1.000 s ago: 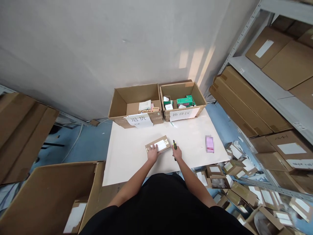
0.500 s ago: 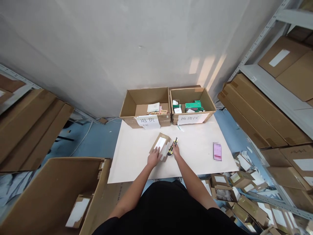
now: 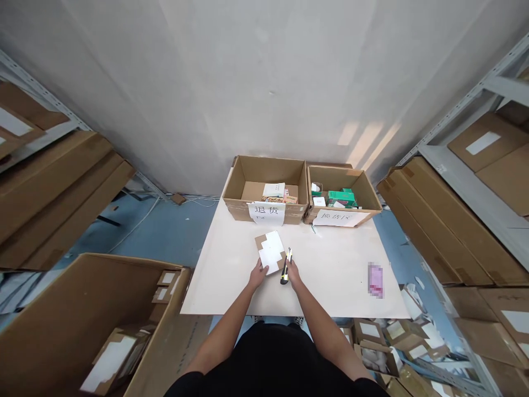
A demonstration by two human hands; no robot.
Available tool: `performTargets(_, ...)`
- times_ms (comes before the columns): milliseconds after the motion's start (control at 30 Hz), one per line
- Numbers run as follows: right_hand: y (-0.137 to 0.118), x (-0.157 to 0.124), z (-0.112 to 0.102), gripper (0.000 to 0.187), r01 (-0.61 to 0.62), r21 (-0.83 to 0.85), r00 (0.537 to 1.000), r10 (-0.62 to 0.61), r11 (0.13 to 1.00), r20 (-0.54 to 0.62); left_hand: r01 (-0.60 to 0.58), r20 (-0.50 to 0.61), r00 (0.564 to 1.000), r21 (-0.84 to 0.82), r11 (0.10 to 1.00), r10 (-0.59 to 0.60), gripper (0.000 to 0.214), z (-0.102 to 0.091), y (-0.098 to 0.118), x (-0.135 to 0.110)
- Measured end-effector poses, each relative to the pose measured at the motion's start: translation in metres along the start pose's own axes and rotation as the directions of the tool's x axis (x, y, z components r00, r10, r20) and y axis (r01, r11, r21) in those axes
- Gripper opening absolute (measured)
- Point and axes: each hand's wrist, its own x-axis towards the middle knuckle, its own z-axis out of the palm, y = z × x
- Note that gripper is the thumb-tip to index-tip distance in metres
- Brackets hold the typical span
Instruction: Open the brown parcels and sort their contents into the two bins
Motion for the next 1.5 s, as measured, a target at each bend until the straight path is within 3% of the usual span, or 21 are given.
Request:
performTargets(100,-0.01,-0.009,-0.001,0.067,0.051,0.013,0.998,-0.051,0.999,0.022,0.056,0.018,0.998,-0.052,0.997,-0.055,0.07,-0.011,0.001,0.012)
performTargets(200,-0.013,-0.027,0.001,0.062,0.076,0.134,0.987,-0.093,0.988,0.127,0.128,0.033,0.991,-0.021,0.992,-0.128,0.066,-0.038,-0.016,0.022)
performTargets(367,-0.012,-0.053,0.028,0.055,-0.052,0.359,0.942,-0.074,0.932,0.329,0.192,-0.052,0.98,-0.012,0.981,-0.193,0.083,-0.085,-0.046,0.035)
performTargets(433,-0.014,-0.057,0.046,0.052,-0.089,0.405,0.934,-0.065,0.91,0.351,0.095,-0.081,0.992,-0.015,0.995,-0.096,0.078,-0.104,-0.045,0.042)
performTargets(500,-0.016,-0.058,0.064,0.047,-0.118,0.415,0.932,-0.043,0.902,0.36,-0.098,-0.068,0.993,0.014,0.995,0.098,0.077,-0.123,-0.038,0.051)
performTargets(600,-0.019,-0.058,0.084,0.044,-0.156,0.387,0.932,0.004,0.909,0.364,-0.341,0.1,0.938,0.116,0.933,0.331,0.094,-0.152,-0.025,0.067)
performTargets(700,-0.02,-0.06,0.089,0.049,-0.127,0.334,0.943,0.009,0.934,0.333,-0.405,0.295,0.898,0.259,0.877,0.327,0.118,-0.173,-0.018,0.081)
performTargets(767,-0.018,-0.062,0.086,0.053,-0.064,0.26,0.956,-0.015,0.964,0.294,-0.405,0.346,0.896,0.375,0.834,0.279,0.126,-0.18,-0.015,0.087)
performTargets(900,-0.015,-0.064,0.069,0.053,-0.005,-0.011,0.977,0.007,1.0,0.215,-0.377,0.336,0.916,0.54,0.753,0.218,0.125,-0.168,-0.006,0.082)
performTargets(1033,-0.029,-0.056,0.056,0.042,0.047,-0.314,0.993,-0.011,0.948,0.114,-0.315,0.251,0.946,0.569,0.76,0.204,0.125,-0.121,0.012,0.055)
performTargets(1100,-0.046,-0.046,0.057,0.036,0.089,-0.493,0.994,-0.049,0.865,0.094,-0.254,0.23,0.962,0.539,0.803,0.15,0.123,-0.096,0.021,0.041)
performTargets(1200,-0.081,-0.025,0.07,0.03,0.115,-0.747,0.993,-0.101,0.654,0.064,-0.17,0.225,0.972,0.512,0.842,0.06,0.12,-0.072,0.032,0.029)
performTargets(1300,-0.112,-0.004,0.09,0.034,0.115,-0.855,0.993,-0.087,0.505,0.082,-0.15,0.219,0.975,0.52,0.841,0.039,0.119,-0.069,0.036,0.028)
performTargets(1500,-0.132,0.01,0.109,0.04,0.134,-0.919,0.991,-0.023,0.371,0.135,-0.149,0.206,0.977,0.51,0.847,0.048,0.118,-0.075,0.033,0.025)
